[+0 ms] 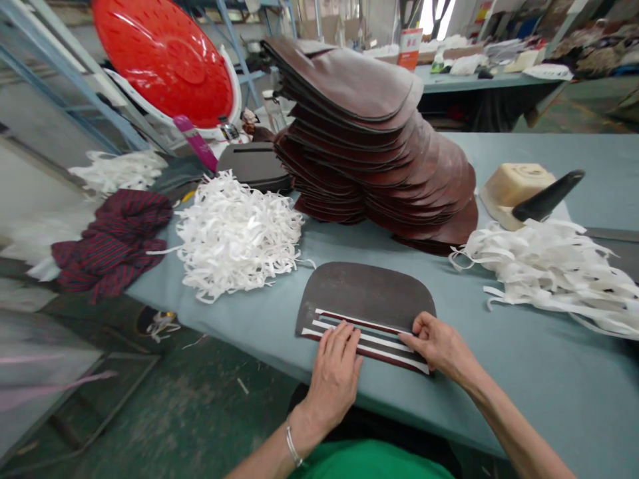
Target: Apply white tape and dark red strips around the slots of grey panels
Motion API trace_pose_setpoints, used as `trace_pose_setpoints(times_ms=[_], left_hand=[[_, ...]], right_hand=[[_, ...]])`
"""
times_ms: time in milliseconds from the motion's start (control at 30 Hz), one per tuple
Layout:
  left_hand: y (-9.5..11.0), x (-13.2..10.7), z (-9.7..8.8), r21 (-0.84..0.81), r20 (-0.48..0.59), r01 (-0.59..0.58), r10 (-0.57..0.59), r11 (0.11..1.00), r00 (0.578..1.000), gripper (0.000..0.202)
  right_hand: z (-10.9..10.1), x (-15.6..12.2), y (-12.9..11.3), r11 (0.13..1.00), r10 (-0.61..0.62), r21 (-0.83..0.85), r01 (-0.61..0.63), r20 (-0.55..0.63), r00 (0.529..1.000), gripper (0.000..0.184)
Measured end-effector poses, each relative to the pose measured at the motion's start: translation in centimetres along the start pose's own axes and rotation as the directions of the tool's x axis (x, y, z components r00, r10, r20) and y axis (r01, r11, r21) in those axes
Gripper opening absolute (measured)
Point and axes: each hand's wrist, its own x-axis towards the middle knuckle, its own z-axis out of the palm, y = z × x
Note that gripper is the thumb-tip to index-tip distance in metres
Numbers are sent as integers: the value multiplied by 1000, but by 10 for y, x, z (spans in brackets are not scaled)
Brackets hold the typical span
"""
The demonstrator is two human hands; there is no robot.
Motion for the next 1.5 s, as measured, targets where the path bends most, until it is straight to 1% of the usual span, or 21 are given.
trace_pose_setpoints(times_ms=[67,167,233,300,367,400,500,600,700,833,933,1000,1133,1233,1333,1433,1500], left_hand=[[-19,-7,-4,12,-45,86,-86,996,995,40],[-47,-7,-8,-1,-109,157,-157,988,982,36],[-60,-1,-9,-25,-146,166,-168,986,975,34],[-67,7,-11,-38,-168,153,-157,988,973,32],[-68,14,-13,-26,-182,156,-158,987,971,31],[-68,17,-14,-17,-184,169,-169,985,968,31],[-66,20,-18,-13,-166,215,-214,977,963,30],[-66,20,-20,-55,-138,217,-222,975,965,28],[-67,19,-20,-82,-152,202,-213,976,965,27],[-68,19,-19,-116,-185,195,-214,974,959,27],[-68,19,-18,-142,-188,195,-220,970,957,29],[-68,19,-18,-147,-186,193,-219,970,958,30],[-69,18,-18,-130,-186,191,-213,973,959,31],[-69,18,-18,-126,-194,183,-205,975,959,32],[-69,19,-19,-144,-191,175,-201,974,961,31],[-69,19,-20,-164,-171,188,-215,968,961,31],[-70,19,-20,-172,-155,207,-234,963,960,38]], right_hand=[[0,0,-1,997,-10,-78,9,-17,1000,14],[4,-3,-6,984,-45,-174,40,-27,999,2],[10,-7,-14,973,-84,-217,76,-25,996,7],[18,-10,-25,955,-180,-245,165,-38,983,14],[27,-10,-34,927,-275,-288,241,-83,958,20],[30,-10,-37,912,-302,-320,255,-105,948,22],[37,-5,-41,882,-314,-406,240,-125,941,22],[36,0,-41,866,-295,-451,217,-108,949,20],[36,5,-42,830,-303,-515,217,-90,949,19],[36,7,-45,750,-378,-611,252,-84,922,14],[34,6,-46,703,-452,-645,299,-80,889,13],[33,4,-45,701,-475,-641,313,-92,875,13],[40,3,-48,759,-457,-577,301,-143,878,14],[53,9,-65,790,-476,-515,333,-174,862,19],[68,21,-93,802,-515,-457,385,-201,833,20],[82,32,-121,786,-574,-411,461,-212,791,23],[91,35,-135,765,-609,-410,496,-213,764,26]])
